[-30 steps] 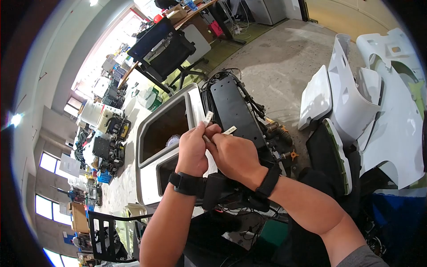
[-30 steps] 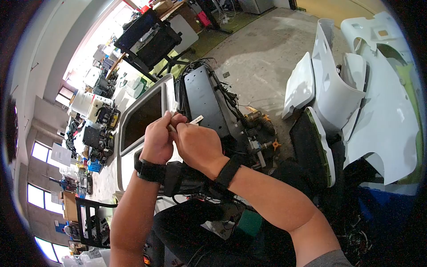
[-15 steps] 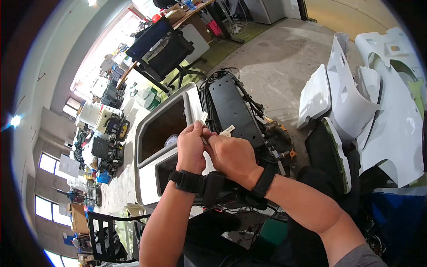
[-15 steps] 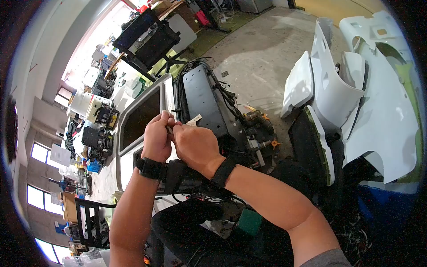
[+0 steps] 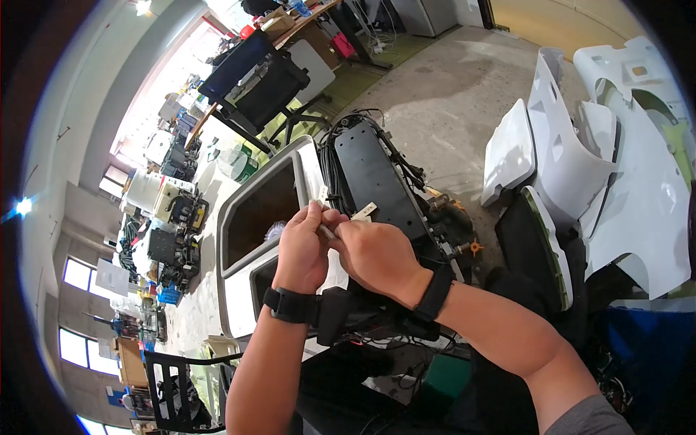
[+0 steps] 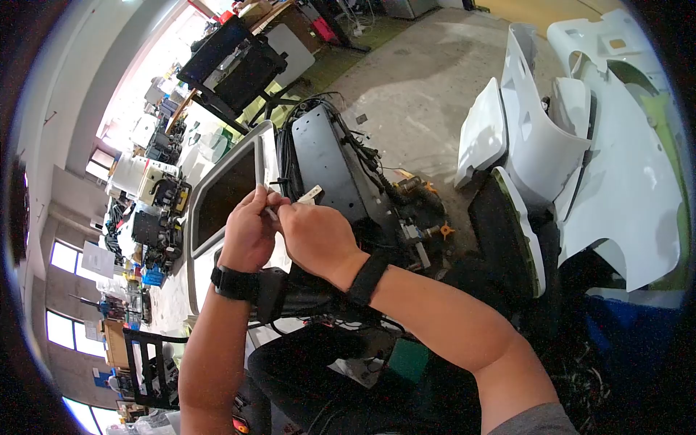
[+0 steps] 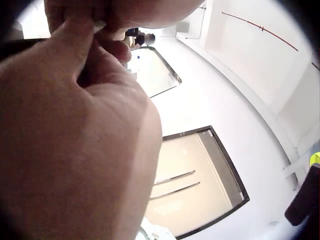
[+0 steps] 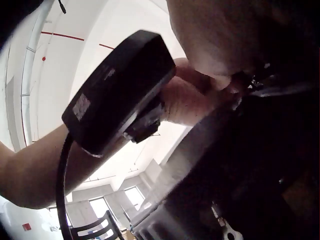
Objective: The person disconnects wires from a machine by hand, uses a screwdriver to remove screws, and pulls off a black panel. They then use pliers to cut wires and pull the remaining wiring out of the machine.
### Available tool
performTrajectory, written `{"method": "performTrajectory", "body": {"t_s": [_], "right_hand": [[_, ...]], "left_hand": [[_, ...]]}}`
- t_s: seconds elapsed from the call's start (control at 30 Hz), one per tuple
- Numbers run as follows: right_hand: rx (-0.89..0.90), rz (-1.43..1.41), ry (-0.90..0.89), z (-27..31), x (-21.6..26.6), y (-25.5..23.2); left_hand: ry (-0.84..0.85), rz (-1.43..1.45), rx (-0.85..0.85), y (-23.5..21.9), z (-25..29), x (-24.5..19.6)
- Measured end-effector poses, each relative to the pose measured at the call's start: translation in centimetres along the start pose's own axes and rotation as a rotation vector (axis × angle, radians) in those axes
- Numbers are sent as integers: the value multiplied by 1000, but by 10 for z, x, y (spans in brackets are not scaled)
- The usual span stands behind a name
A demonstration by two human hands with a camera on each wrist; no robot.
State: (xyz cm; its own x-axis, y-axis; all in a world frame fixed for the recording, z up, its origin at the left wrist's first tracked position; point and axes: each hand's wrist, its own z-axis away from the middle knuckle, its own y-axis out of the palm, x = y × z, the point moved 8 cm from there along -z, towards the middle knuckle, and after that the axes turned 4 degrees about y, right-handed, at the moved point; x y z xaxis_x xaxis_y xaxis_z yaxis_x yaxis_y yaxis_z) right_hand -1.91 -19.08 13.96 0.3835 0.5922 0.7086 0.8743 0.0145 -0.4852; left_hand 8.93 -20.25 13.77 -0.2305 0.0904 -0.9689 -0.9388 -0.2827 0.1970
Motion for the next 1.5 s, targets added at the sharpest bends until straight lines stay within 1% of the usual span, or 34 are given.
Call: {"method": "performTrajectory", "body": {"t_s": [0.07, 0.13, 0.2, 0.3, 0.43, 0.53, 0.57, 0.6, 0.63, 0.7, 0.77, 0.83, 0.87, 0.93, 0.97, 1.07, 1.13, 1.17, 1.23, 1.27, 1.33, 1.37, 1.43, 1.47, 1.5], "right_hand": [[21, 10, 12, -1, 2, 1], [-34, 27, -21, 0, 6, -4], [-23, 22, -34, 1, 7, -2], [-25, 22, -69, 0, 7, 2], [-30, -2, -113, -1, 10, -1], [-20, 7, -55, -2, 8, -3], [-20, 7, -53, -3, 8, -2], [-17, -5, 4, -4, 4, -2], [-12, -15, 62, -5, -2, -1], [-20, -25, 60, -5, -2, 0], [-36, -40, 59, -6, -1, 0], [-16, -46, 54, -6, 1, 3], [-18, -45, 54, -6, 0, 2], [9, -12, -21, -6, 6, 1], [10, -12, -15, -6, 5, 0], [23, -34, -24, -6, 5, 0], [13, -83, -24, -6, 4, -2], [15, -84, -30, -6, 5, -3], [-16, -180, -26, -6, 3, -11], [-7, -172, -36, -6, 3, -11], [-55, -227, -44, -5, 1, -17], [-42, -216, -53, -6, 2, -20], [-43, -227, 5, -10, -1, -34], [-114, -272, 27, -12, -1, -47], [-97, -307, 103, -14, -4, -55]], "left_hand": [[-5, 60, -2, 1, 3, -1], [-6, 57, -17, -5, -2, 3], [-4, 51, -28, -6, -6, 3], [-51, -63, -94, -4, -9, 1], [-92, -97, -98, -4, -11, 1], [-54, -74, -102, -6, -13, 4], [-22, 39, -102, -3, -8, 4], [12, 154, -101, 0, -6, 2], [16, 200, -60, 1, -8, 2], [4, 205, -72, 0, -5, 1], [-7, 202, -81, -3, -8, 0], [-55, 86, -54, -3, -14, 3], [-55, 86, -52, -2, -16, 4], [-96, -33, -94, -4, -17, 7], [-103, -34, -93, -3, -17, 7], [-128, -25, -50, -7, -18, 6], [-178, -48, 69, -4, -19, 7], [-173, -46, 66, -5, -17, 5], [-157, -39, 114, 4, -6, -3], [-150, -26, 113, 9, 0, -5], [-121, 3, 72, 14, 11, -7], [-120, 21, 190, 9, 7, 2], [-98, 37, 206, 15, 17, -2], [-79, 33, 226, 18, 20, -4], [-34, -7, 262, 19, 21, -4]]}}
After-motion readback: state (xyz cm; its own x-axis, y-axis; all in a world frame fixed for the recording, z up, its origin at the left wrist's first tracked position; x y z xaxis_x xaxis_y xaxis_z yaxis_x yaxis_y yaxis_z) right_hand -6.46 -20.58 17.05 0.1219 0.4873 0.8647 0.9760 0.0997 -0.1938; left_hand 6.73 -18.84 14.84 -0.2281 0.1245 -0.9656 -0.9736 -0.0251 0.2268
